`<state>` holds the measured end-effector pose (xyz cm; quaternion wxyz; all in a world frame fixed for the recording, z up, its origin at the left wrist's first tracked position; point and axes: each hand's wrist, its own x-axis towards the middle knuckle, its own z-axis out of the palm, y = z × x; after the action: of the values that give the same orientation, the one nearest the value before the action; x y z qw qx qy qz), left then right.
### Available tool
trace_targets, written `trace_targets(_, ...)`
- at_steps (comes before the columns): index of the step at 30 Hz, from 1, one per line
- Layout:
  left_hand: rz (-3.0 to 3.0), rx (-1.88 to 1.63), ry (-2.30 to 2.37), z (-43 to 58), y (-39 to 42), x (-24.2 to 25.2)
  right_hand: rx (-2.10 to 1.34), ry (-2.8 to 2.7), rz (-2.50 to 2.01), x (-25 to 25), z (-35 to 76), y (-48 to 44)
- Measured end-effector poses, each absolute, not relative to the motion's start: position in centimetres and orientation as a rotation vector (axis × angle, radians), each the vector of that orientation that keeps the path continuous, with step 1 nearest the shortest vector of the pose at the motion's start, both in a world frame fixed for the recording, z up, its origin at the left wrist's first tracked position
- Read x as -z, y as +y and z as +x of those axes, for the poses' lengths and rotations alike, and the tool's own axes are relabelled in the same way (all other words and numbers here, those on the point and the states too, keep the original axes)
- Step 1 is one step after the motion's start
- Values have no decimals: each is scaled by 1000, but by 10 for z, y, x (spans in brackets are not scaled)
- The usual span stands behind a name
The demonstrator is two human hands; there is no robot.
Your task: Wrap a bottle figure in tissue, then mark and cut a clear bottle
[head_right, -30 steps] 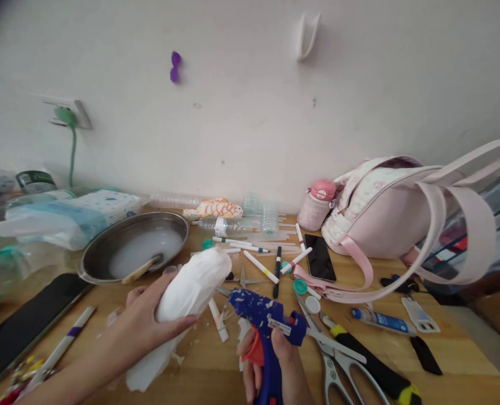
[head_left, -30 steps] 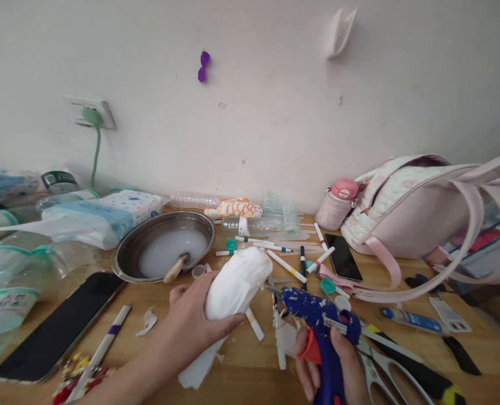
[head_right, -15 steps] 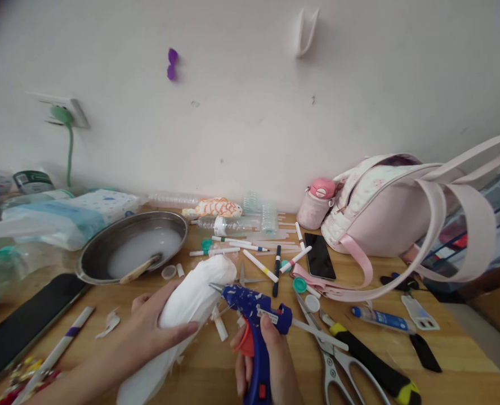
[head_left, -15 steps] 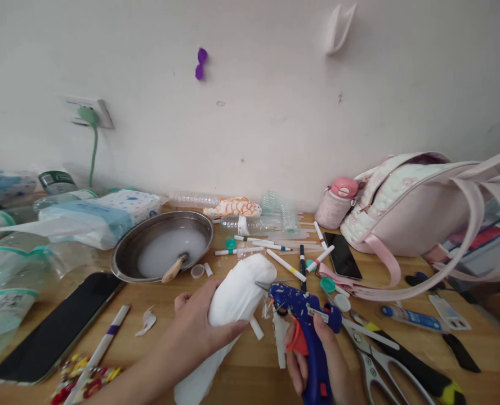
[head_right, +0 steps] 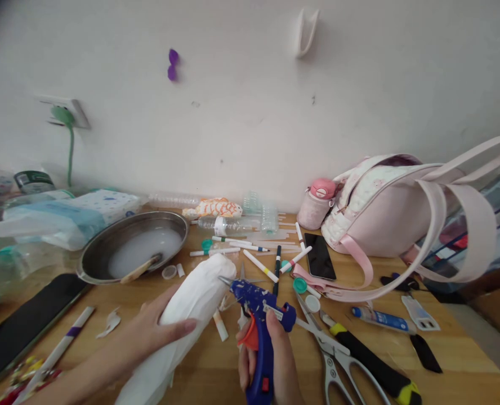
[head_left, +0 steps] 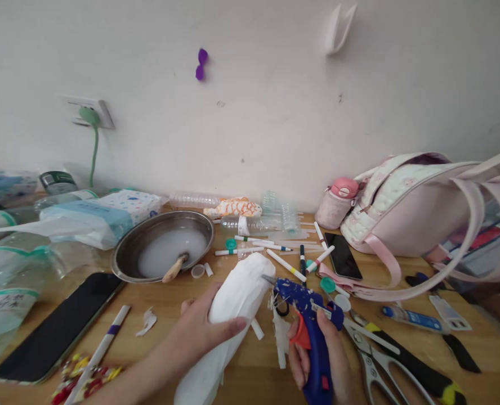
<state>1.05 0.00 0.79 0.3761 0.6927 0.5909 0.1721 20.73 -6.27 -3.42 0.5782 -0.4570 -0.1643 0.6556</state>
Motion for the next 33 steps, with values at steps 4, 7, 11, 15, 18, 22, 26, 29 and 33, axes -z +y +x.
trace_targets(4,1773,-446,1487,10,0,-5,-1572,-369,-1013,36,205,-63)
trace_targets(7,1813,-469,1504,9,0,-5,-1631,-371,-1006,36,204,-64)
trace_targets(11,1871,-529,1475,7,3,-6,-1513,-358,-1024,31,207,-62)
trace_targets(15,1783,-527,1413,7,3,-9,-1566,-424,-992,27,208,-64)
trace_targets(18,1659,-535,1318,8,-1,-13,-1570,-420,-1028,31,206,-65)
trace_targets(22,1649,-570,1275,6,-3,-11,-1469,-411,-1060,33,207,-63)
trace_targets(26,1857,-545,1452,5,-3,-7,-1569,-493,-1026,30,207,-68)
trace_targets(29,1983,-489,1529,7,-3,-9,-1625,-521,-1053,30,205,-69)
trace_targets(33,2038,-390,1578,9,-3,-11,-1488,-466,-1112,31,205,-66)
